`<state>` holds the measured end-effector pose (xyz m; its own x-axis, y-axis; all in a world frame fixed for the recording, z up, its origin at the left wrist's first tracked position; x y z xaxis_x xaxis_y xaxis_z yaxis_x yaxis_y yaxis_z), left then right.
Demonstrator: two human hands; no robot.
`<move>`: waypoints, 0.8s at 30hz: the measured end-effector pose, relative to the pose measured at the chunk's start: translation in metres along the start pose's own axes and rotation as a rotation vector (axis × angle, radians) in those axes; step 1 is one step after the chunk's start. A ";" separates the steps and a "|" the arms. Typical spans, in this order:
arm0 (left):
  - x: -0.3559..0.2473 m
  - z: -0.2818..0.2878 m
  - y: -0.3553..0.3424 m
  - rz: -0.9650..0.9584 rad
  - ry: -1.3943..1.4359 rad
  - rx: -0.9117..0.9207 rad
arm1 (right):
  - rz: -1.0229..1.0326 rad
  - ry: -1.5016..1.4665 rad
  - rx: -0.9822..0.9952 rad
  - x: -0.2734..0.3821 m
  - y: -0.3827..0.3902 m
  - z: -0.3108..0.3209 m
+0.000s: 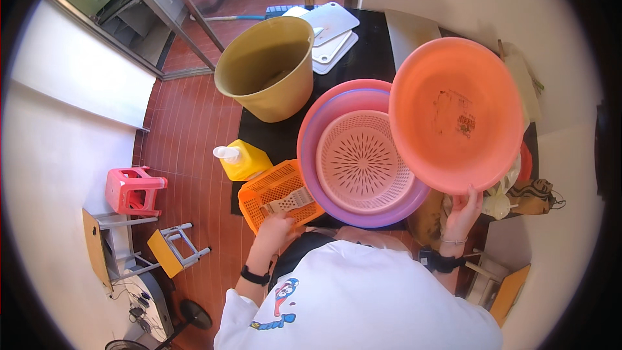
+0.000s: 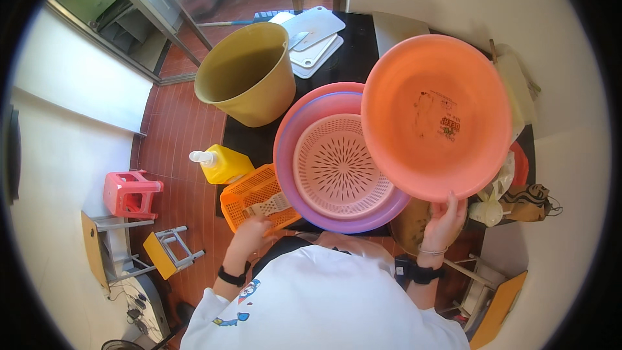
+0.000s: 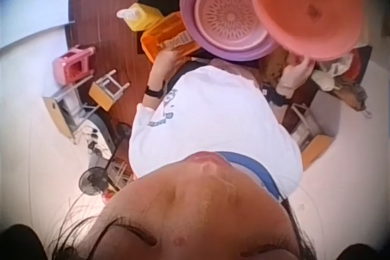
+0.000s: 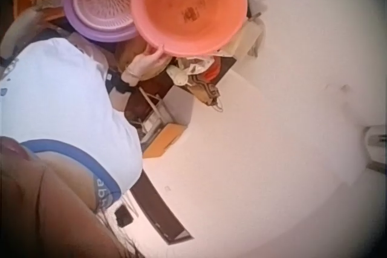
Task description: Organizing and packing various kitchen bowls, tools, and cutting boards into a storage bin.
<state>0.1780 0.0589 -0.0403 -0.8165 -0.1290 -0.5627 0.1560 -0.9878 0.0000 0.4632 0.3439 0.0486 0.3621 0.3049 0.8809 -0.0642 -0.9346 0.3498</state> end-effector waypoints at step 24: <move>-0.038 0.079 -0.179 0.328 -0.049 -0.542 | 0.139 -0.016 0.016 0.029 -0.003 0.066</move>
Point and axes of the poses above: each hand's wrist, its own y-axis away from the middle knuckle, its own z-axis out of the back of the hand, x = y × z, the point moved 2 cm from there along -y, towards the middle knuckle, and after that the axes turned 13 degrees about -z, right-handed, at the moved point
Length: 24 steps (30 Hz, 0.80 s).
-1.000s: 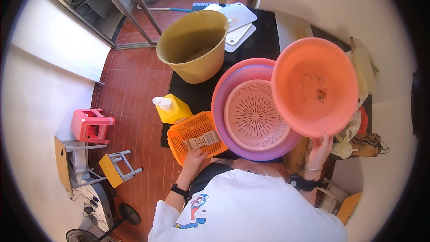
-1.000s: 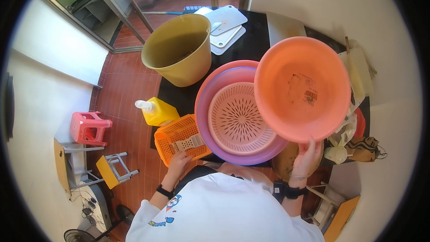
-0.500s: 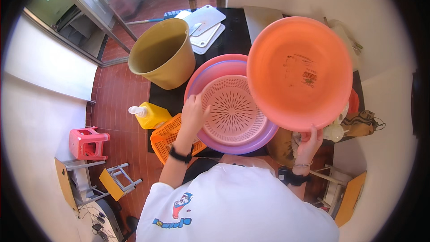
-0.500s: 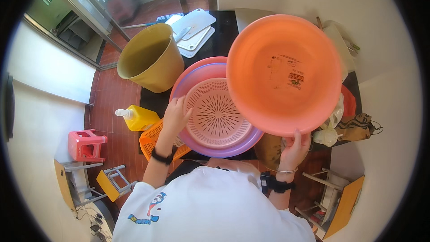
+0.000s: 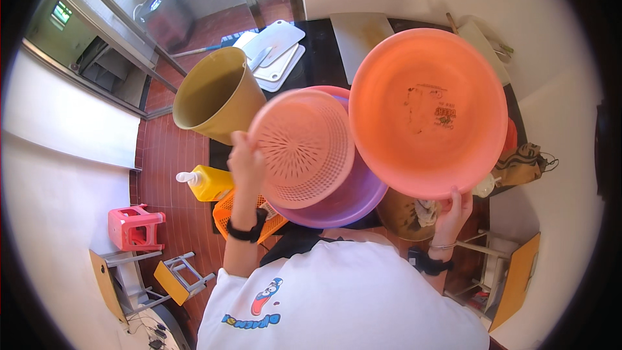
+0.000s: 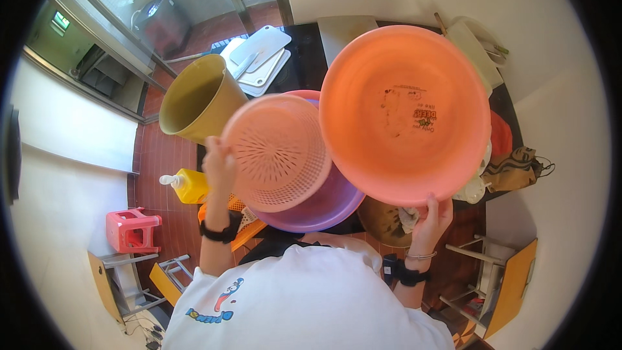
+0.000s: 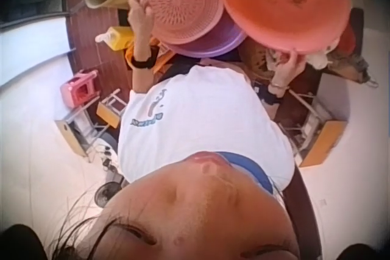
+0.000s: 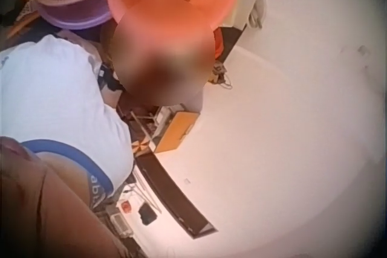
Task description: Organizing and packing various kitchen bowls, tools, and cutting boards into a storage bin.
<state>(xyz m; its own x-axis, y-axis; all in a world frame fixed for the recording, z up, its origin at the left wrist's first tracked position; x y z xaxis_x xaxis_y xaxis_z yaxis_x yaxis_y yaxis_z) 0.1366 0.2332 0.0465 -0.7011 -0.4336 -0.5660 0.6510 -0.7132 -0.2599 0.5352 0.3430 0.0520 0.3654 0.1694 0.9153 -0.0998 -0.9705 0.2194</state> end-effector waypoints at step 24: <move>0.021 0.153 0.080 0.148 0.199 -0.394 | -0.065 0.735 0.381 -0.082 0.002 -0.069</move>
Point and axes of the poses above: each hand's wrist, its own y-axis away from the middle knuckle, its own z-axis out of the back of the hand, x = y × z, the point moved 2 cm from there along -y, towards the middle knuckle, and after that the axes turned 13 degrees about -z, right-handed, at the moved point
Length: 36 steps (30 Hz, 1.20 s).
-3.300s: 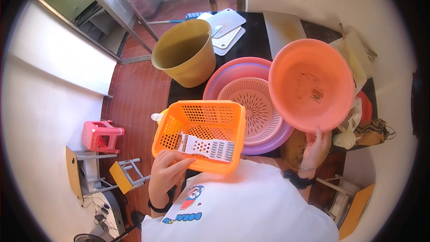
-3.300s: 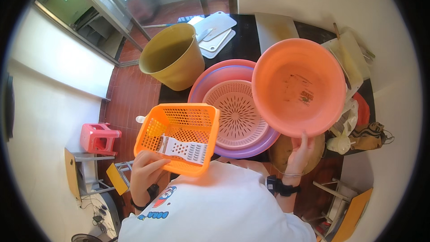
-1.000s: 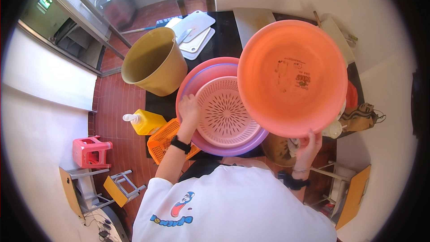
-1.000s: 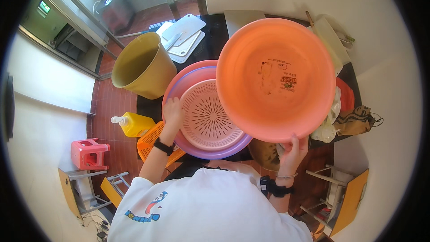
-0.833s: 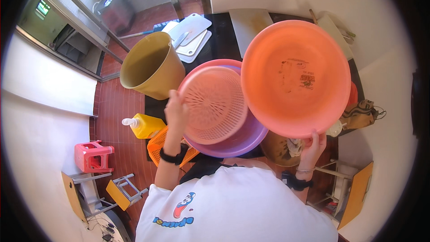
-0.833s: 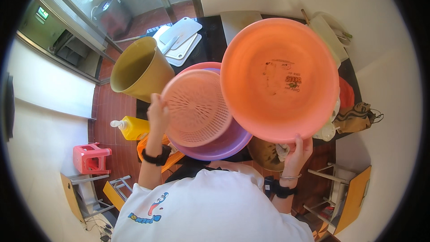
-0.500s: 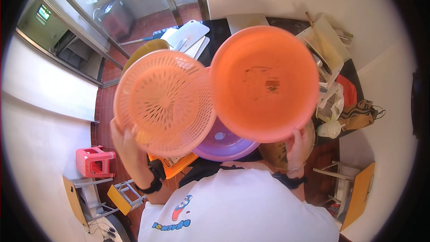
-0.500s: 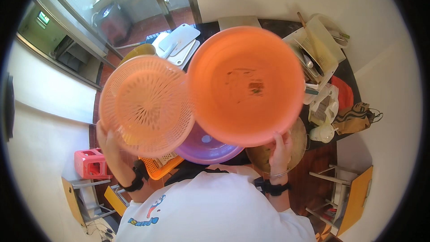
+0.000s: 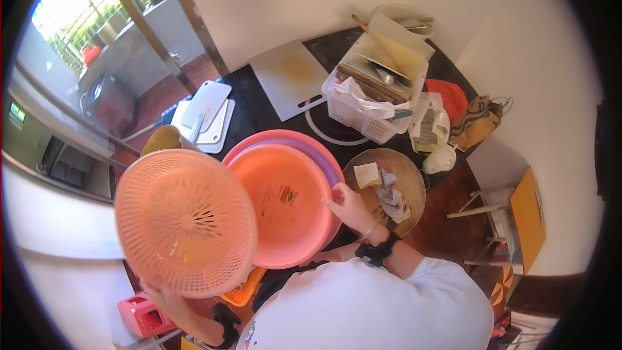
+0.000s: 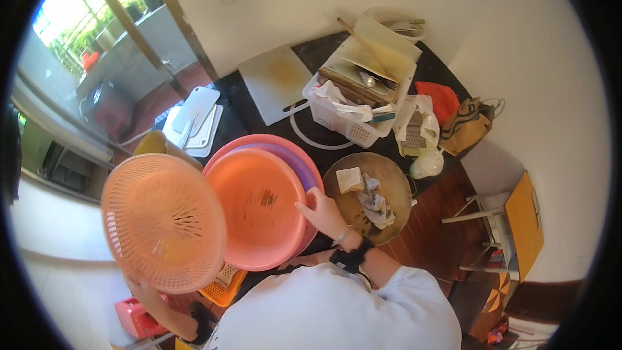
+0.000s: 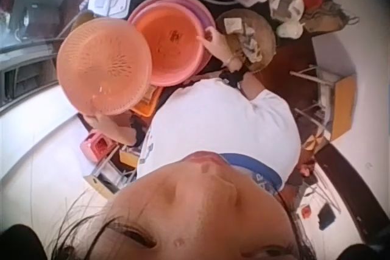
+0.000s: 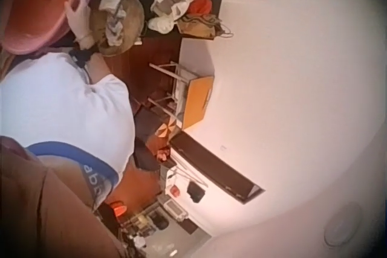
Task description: Organizing and packing various kitchen bowls, tools, and cutting boards into a storage bin.
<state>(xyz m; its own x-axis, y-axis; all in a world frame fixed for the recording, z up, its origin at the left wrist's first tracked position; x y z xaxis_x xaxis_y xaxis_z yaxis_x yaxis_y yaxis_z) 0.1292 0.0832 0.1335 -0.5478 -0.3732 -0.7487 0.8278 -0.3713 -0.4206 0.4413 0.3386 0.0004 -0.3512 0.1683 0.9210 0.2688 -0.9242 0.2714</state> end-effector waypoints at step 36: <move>0.087 -0.189 0.071 0.295 0.270 0.638 | -0.533 -0.516 0.090 -0.081 0.042 -0.017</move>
Point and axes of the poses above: each hand's wrist, its own y-axis away from the middle knuckle, its own z-axis out of the back of the hand, x = y × z, the point moved 2 cm from there along -y, towards the middle knuckle, and after that the axes turned 13 degrees about -z, right-handed, at the moved point
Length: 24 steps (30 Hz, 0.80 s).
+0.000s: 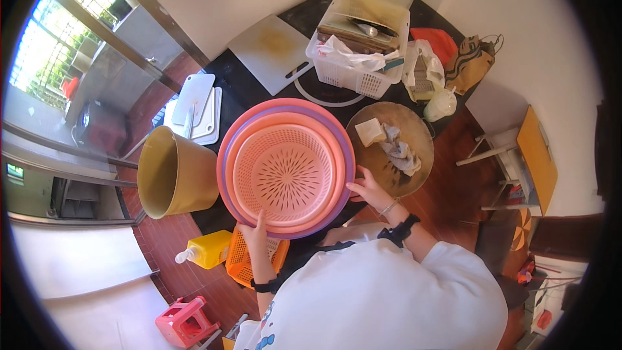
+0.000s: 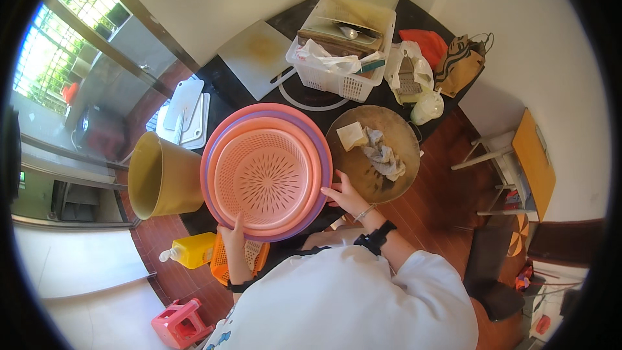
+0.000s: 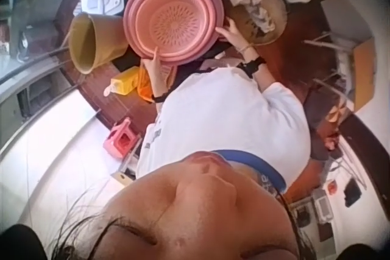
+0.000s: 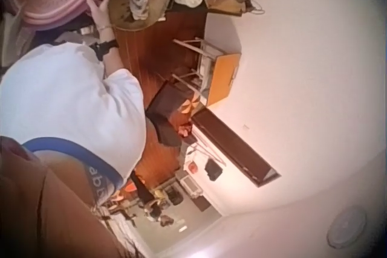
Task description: Organizing and packing various kitchen bowls, tools, and cutting boards into a storage bin.
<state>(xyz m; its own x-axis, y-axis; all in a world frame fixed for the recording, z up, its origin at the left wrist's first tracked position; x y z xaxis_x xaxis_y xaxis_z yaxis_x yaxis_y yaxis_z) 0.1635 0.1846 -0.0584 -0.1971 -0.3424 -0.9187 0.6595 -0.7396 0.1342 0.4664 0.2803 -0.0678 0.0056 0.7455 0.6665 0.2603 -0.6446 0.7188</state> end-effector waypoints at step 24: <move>-0.096 -0.099 0.079 -0.487 -0.806 -0.612 | 0.346 0.022 -0.673 -0.068 0.207 0.388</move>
<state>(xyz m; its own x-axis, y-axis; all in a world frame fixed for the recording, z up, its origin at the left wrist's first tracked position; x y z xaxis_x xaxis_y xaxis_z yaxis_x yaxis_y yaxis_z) 0.3066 0.2165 0.0039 -0.7966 -0.5334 -0.2844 0.5854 -0.5635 -0.5830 0.8943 0.1616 -0.0414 -0.0408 0.4832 0.8746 -0.3984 -0.8106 0.4293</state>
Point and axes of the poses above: each hand's wrist, its own y-axis away from the middle knuckle, its own z-axis out of the back of the hand, x = y × z, the point moved 2 cm from there along -y, towards the middle knuckle, and after that the axes turned 13 degrees about -z, right-handed, at the moved point
